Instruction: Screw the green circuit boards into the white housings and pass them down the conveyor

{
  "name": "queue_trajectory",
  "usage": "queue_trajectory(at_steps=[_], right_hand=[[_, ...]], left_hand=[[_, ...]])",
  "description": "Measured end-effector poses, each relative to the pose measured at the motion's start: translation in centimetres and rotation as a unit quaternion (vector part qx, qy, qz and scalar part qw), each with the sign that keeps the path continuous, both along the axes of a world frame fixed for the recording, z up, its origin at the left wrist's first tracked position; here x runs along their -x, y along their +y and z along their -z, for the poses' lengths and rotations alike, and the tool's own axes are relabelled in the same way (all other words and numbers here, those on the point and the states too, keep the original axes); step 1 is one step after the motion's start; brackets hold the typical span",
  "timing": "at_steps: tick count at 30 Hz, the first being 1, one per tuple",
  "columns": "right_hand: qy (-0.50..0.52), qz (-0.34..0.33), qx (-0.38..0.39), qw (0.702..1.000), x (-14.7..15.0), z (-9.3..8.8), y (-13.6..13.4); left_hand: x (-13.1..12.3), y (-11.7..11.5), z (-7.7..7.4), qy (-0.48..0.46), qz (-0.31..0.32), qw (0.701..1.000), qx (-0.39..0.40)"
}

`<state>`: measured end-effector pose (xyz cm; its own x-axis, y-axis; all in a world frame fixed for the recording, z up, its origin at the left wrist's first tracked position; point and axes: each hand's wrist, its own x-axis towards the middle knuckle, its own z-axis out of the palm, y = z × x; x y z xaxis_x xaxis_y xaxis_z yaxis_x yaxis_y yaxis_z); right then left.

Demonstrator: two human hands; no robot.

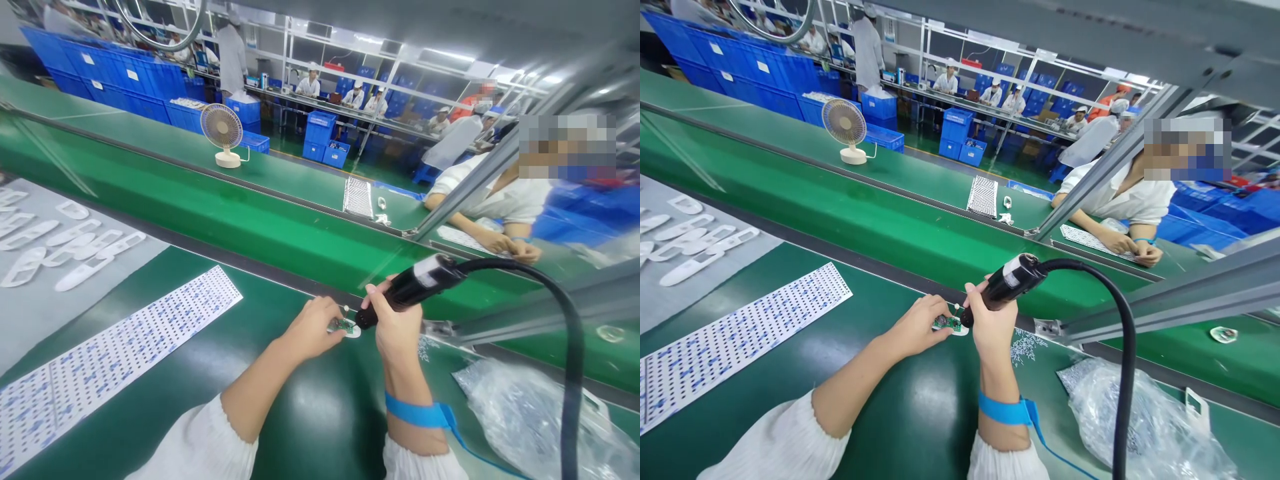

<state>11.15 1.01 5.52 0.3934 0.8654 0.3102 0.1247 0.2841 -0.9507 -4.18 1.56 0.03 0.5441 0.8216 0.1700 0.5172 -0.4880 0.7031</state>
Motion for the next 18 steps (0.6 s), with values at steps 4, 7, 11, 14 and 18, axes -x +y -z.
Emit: queue_trajectory(at_steps=[4,7,11,14,18], right_hand=[[0.012,0.004,-0.009,1.0,-0.1,0.3,0.1],[0.031,-0.009,-0.011,0.999,0.0,0.2,0.0],[0.124,0.001,-0.066,0.99,-0.9,-0.6,-0.1],[0.162,0.121,-0.143,0.969,-2.8,-1.0,-0.1],[0.149,0.261,-0.164,0.939,-5.5,-0.3,0.0]], left_hand=[[0.0,-0.1,-0.2,-0.007,0.002,1.0,0.005],[0.0,-0.1,0.1,-0.01,0.001,1.0,0.003],[0.1,0.2,0.7,-0.03,-0.013,0.999,0.008],[0.1,0.2,1.0,-0.04,-0.014,0.999,0.006],[0.1,0.3,1.1,-0.038,-0.025,0.999,-0.025]])
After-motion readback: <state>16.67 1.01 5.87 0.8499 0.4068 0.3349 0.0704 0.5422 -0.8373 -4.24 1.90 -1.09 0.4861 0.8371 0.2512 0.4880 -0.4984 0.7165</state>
